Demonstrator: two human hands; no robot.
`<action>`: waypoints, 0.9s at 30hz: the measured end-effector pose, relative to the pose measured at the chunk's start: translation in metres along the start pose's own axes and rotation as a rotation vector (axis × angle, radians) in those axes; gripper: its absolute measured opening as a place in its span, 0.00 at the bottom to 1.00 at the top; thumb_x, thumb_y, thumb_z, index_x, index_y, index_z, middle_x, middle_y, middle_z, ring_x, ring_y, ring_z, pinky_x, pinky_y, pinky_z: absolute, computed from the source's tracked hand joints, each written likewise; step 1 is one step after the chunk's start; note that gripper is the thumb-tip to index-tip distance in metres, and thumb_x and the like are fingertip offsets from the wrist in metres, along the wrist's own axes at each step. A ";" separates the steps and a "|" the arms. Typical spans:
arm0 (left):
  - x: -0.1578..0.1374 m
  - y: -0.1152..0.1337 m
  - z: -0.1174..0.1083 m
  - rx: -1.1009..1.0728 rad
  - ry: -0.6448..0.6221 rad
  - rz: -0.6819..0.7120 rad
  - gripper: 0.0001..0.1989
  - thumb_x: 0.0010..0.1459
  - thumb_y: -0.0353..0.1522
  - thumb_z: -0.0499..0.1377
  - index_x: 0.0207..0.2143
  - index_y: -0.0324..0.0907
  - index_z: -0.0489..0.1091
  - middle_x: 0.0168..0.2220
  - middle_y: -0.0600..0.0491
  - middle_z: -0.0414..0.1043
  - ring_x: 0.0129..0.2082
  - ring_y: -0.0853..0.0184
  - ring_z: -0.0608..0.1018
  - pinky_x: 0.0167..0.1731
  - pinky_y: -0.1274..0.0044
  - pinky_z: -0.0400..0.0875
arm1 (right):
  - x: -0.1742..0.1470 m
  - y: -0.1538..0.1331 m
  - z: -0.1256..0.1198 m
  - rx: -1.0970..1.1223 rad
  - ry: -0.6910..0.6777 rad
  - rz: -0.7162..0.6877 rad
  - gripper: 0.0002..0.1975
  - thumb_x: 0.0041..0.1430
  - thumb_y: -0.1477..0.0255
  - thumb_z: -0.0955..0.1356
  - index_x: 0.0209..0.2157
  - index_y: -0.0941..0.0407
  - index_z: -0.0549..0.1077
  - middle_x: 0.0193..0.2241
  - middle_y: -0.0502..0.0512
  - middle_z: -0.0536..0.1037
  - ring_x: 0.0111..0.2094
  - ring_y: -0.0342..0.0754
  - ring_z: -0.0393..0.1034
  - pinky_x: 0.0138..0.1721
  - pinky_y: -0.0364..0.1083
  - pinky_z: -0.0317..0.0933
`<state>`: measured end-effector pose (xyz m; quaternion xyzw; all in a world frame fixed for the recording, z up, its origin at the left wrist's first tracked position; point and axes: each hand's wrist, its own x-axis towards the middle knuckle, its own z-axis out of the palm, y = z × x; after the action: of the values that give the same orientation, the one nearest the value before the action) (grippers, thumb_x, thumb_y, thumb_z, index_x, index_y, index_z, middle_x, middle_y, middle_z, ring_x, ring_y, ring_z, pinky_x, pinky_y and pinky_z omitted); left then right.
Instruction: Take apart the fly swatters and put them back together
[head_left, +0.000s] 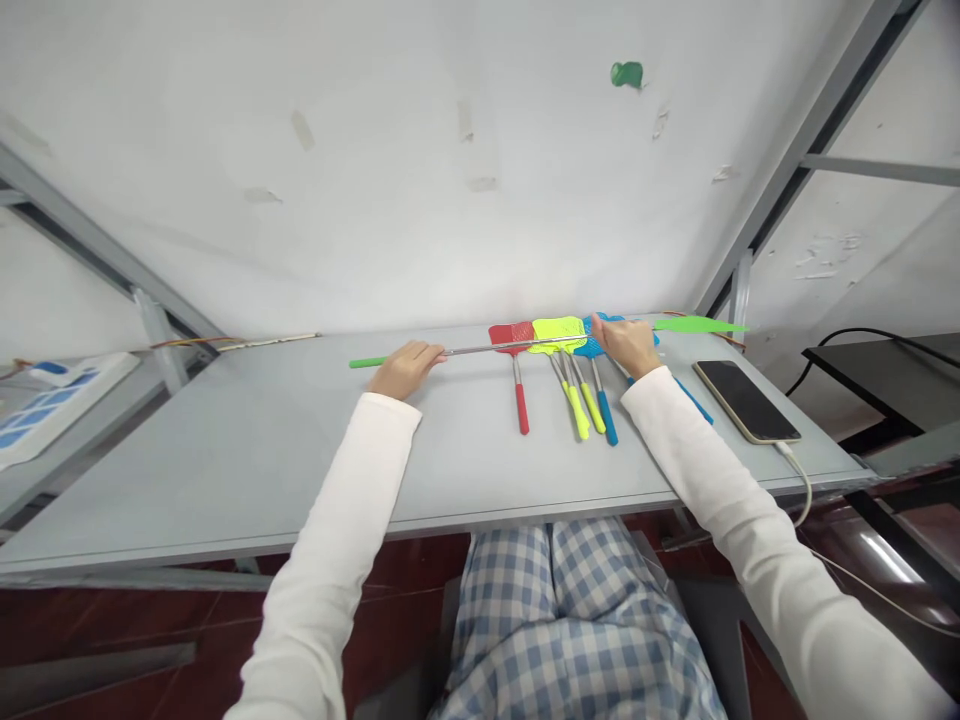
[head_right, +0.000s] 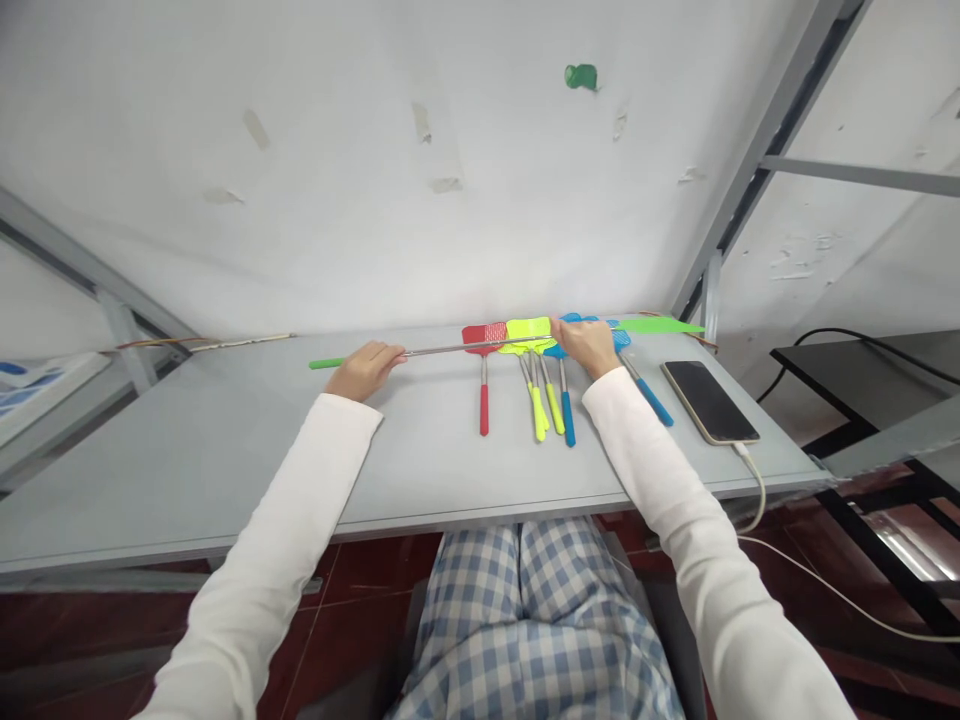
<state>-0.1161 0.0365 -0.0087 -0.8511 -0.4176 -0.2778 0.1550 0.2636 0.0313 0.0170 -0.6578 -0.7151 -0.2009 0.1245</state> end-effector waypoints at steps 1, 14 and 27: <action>-0.001 -0.004 -0.002 0.014 0.001 -0.015 0.21 0.65 0.45 0.43 0.35 0.45 0.70 0.29 0.47 0.71 0.32 0.61 0.72 0.38 0.70 0.66 | 0.001 0.006 -0.001 -0.003 0.003 0.013 0.32 0.69 0.63 0.49 0.28 0.62 0.76 0.24 0.64 0.77 0.27 0.48 0.69 0.28 0.43 0.46; 0.002 -0.006 -0.002 -0.005 -0.027 -0.027 0.21 0.66 0.44 0.42 0.36 0.45 0.70 0.33 0.46 0.73 0.35 0.61 0.73 0.40 0.71 0.67 | 0.001 0.016 -0.009 -0.010 -0.010 0.042 0.30 0.69 0.65 0.49 0.31 0.60 0.76 0.28 0.64 0.79 0.27 0.47 0.68 0.28 0.44 0.43; -0.018 -0.025 -0.017 -0.025 -0.054 -0.223 0.20 0.61 0.46 0.49 0.33 0.42 0.73 0.29 0.50 0.74 0.28 0.67 0.72 0.32 0.76 0.63 | 0.000 0.036 0.012 0.021 0.132 0.065 0.27 0.67 0.64 0.54 0.22 0.60 0.73 0.17 0.60 0.73 0.20 0.45 0.63 0.25 0.45 0.39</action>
<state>-0.1506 0.0315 -0.0058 -0.8084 -0.5104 -0.2753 0.1012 0.3001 0.0383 0.0108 -0.6646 -0.6857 -0.2323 0.1848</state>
